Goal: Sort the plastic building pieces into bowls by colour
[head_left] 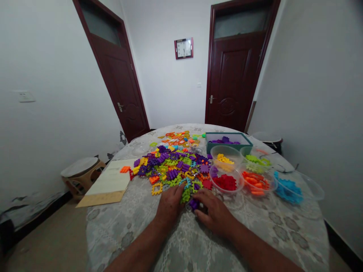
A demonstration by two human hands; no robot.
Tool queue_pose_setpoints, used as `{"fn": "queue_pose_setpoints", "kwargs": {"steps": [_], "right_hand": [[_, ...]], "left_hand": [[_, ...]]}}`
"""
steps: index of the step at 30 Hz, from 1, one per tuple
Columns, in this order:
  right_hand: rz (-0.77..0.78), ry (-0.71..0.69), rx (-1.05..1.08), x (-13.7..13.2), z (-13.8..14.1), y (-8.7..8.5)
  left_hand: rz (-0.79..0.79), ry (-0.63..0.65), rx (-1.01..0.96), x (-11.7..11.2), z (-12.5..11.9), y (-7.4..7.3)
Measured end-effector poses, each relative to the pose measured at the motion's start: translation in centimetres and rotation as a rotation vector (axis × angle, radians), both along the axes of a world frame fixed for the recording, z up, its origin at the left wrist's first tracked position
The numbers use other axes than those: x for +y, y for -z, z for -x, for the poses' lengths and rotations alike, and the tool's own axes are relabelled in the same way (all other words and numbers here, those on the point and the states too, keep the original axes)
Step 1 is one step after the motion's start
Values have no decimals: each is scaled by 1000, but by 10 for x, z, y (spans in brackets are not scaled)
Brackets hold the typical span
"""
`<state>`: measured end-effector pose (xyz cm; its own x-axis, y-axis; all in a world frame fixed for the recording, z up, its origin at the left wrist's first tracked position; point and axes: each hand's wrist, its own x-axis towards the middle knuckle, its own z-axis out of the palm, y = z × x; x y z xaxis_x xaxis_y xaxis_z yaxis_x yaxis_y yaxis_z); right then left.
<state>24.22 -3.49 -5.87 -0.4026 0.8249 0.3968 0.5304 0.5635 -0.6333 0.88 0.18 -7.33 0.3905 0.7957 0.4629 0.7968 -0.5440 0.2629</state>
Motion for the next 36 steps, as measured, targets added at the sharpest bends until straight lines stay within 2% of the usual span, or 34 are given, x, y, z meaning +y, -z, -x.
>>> {"fn": "queue_pose_setpoints", "kwargs": {"steps": [4,9,17,27,30,34,36], "right_hand": [[8,1,-72,-2,2,-1],[36,12,-124,-2,3,-2],[36,10,-150,-2,3,-2],[51,24,-150,-3,5,-2],[37,49,-132,-2,6,2],[3,155,-60,3,10,11],[-31,210,1,8,11,18]], "left_hand": [[0,13,-144,8,9,3],[23,-205,-369,14,21,-3],[23,-370,-591,19,33,-18],[52,-410,-651,34,29,-17],[43,-386,-699,33,26,-23],[90,-335,-948,29,14,-44],[225,-282,-1180,27,3,-56]]}}
